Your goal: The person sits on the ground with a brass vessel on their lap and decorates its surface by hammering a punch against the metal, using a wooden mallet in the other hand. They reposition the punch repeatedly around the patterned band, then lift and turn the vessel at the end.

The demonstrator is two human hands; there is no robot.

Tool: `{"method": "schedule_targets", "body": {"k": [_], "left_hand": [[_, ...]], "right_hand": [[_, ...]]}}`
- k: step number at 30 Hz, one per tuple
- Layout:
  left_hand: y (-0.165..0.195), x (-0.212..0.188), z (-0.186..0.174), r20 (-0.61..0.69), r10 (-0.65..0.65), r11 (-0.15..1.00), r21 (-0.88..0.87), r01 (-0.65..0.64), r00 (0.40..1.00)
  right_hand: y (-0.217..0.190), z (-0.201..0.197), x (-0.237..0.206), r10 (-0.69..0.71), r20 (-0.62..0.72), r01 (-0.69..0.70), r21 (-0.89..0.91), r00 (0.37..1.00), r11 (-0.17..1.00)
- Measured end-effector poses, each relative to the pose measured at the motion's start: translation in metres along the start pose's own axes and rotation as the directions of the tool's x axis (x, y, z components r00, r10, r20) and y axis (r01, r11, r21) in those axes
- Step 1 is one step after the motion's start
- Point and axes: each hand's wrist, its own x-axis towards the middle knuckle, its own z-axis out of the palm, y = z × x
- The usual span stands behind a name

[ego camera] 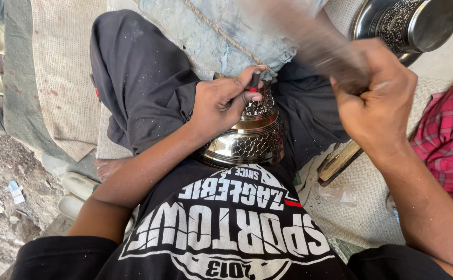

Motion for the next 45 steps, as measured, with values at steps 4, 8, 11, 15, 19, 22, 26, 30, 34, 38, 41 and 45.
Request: {"method": "schedule_targets", "body": {"k": [4,8,11,15,19,22,26,30,34,38,41,45], "left_hand": [[-0.003,-0.003,0.001,-0.002,0.001,1.0,0.01,-0.001,1.0],[-0.007,-0.007,0.003,-0.011,-0.03,0.999,0.03,0.031,0.999],[-0.009,-0.007,0.005,-0.017,0.015,0.99,-0.138,-0.017,1.0],[-0.006,-0.007,0.003,0.014,-0.007,1.0,-0.007,0.007,1.0],[-0.006,-0.006,0.001,0.025,-0.004,1.0,-0.029,0.005,1.0],[-0.007,-0.007,0.002,0.027,-0.035,0.995,-0.096,0.037,0.999],[-0.008,-0.007,0.003,0.006,-0.007,1.0,-0.015,0.007,1.0],[-0.009,-0.005,0.003,0.013,-0.023,0.992,-0.125,0.024,1.0],[-0.008,-0.004,0.003,0.002,-0.036,0.995,-0.088,0.036,0.999],[-0.008,-0.003,0.002,0.004,-0.005,0.999,-0.039,0.006,1.0],[-0.009,-0.004,0.002,-0.003,-0.015,0.994,-0.112,0.014,1.0],[-0.008,-0.005,0.002,0.0,-0.089,0.993,-0.073,0.089,0.996]], "right_hand": [[0.005,-0.001,-0.001,-0.304,0.097,0.312,-0.489,0.948,0.815],[0.012,0.001,-0.005,-0.259,0.089,0.272,-0.423,0.962,0.865],[0.018,0.002,-0.007,-0.253,0.042,0.251,-0.347,0.967,0.904],[0.02,0.004,-0.008,-0.227,0.076,0.238,-0.419,0.971,0.876],[0.018,0.007,-0.009,-0.139,0.004,0.133,-0.314,0.99,0.94],[0.014,0.009,-0.011,-0.126,0.002,0.121,-0.283,0.992,0.952],[0.011,0.013,-0.01,-0.108,-0.025,0.1,-0.209,0.994,0.973],[0.01,0.016,-0.01,-0.278,-0.013,0.234,-0.506,0.96,0.83],[0.01,0.017,-0.012,-0.152,-0.036,0.142,-0.204,0.988,0.969],[0.007,0.015,-0.009,-0.111,-0.023,0.1,-0.281,0.994,0.954],[0.001,0.013,-0.005,-0.255,-0.02,0.224,-0.414,0.967,0.882],[-0.005,0.014,-0.007,-0.142,-0.046,0.132,-0.163,0.989,0.978]]}}
